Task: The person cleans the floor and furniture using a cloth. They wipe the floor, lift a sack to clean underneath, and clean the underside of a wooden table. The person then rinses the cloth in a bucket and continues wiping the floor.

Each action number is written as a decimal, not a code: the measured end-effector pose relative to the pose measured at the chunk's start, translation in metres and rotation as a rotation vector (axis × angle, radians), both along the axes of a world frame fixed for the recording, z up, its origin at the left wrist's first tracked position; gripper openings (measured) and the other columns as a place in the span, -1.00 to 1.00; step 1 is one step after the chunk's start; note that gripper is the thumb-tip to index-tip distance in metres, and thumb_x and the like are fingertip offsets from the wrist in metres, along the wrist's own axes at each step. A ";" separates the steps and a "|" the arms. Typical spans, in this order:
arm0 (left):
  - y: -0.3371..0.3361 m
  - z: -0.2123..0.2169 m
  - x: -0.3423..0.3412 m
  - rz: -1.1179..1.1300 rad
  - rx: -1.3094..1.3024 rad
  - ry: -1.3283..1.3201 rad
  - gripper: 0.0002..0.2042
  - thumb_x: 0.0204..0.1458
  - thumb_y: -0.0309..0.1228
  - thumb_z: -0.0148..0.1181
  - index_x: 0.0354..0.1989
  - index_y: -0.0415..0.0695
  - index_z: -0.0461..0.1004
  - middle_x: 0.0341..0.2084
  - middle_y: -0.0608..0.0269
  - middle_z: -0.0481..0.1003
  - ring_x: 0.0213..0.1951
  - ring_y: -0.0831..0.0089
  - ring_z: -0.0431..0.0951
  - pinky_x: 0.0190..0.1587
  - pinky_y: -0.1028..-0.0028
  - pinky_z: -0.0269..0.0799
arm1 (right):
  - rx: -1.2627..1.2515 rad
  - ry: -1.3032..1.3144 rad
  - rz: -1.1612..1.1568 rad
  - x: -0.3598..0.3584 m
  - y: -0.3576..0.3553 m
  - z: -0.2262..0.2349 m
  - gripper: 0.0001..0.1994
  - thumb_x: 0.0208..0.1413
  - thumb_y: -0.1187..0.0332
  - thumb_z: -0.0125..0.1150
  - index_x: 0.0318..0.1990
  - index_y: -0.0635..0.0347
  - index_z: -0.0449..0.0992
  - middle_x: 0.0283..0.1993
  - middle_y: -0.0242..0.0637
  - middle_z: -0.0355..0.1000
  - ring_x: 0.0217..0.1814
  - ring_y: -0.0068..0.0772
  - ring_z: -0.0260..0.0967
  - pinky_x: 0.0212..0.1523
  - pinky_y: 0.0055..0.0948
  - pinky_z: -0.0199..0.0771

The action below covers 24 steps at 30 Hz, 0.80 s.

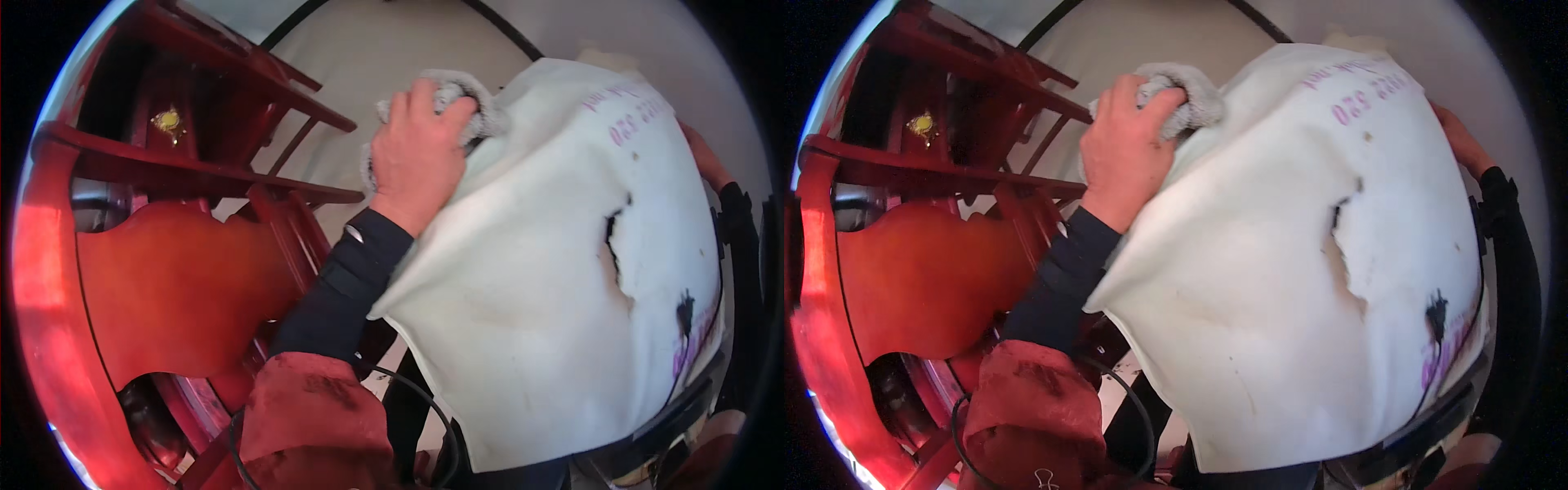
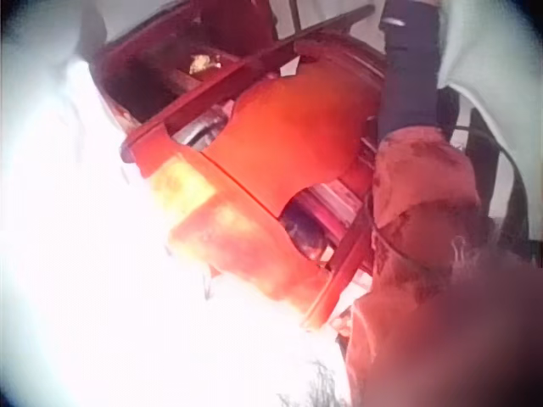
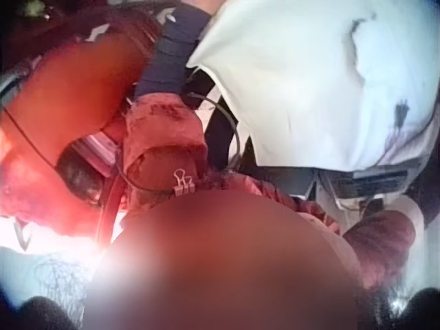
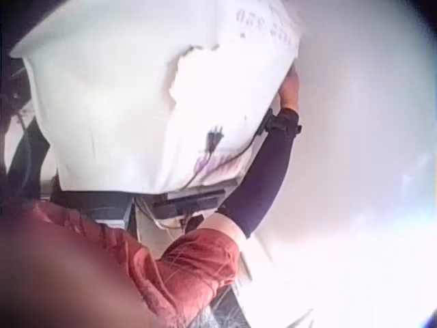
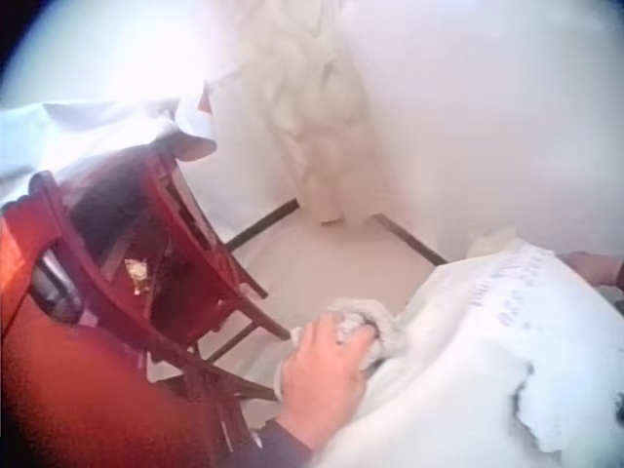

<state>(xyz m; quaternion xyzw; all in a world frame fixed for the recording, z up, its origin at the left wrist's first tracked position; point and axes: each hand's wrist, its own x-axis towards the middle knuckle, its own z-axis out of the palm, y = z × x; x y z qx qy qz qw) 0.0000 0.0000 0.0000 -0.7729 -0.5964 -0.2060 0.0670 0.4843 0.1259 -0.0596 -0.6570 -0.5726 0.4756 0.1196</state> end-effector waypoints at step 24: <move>-0.110 0.161 0.026 -0.109 0.659 -0.612 -0.51 -0.03 -0.54 0.41 0.12 -0.28 0.42 -0.02 0.12 0.47 -0.01 0.29 0.48 0.11 0.32 0.37 | 0.510 0.274 0.260 -0.266 -0.343 0.191 -0.54 0.05 0.54 0.20 0.16 0.15 0.41 0.16 -0.07 0.40 0.15 0.05 0.34 0.12 -0.17 0.40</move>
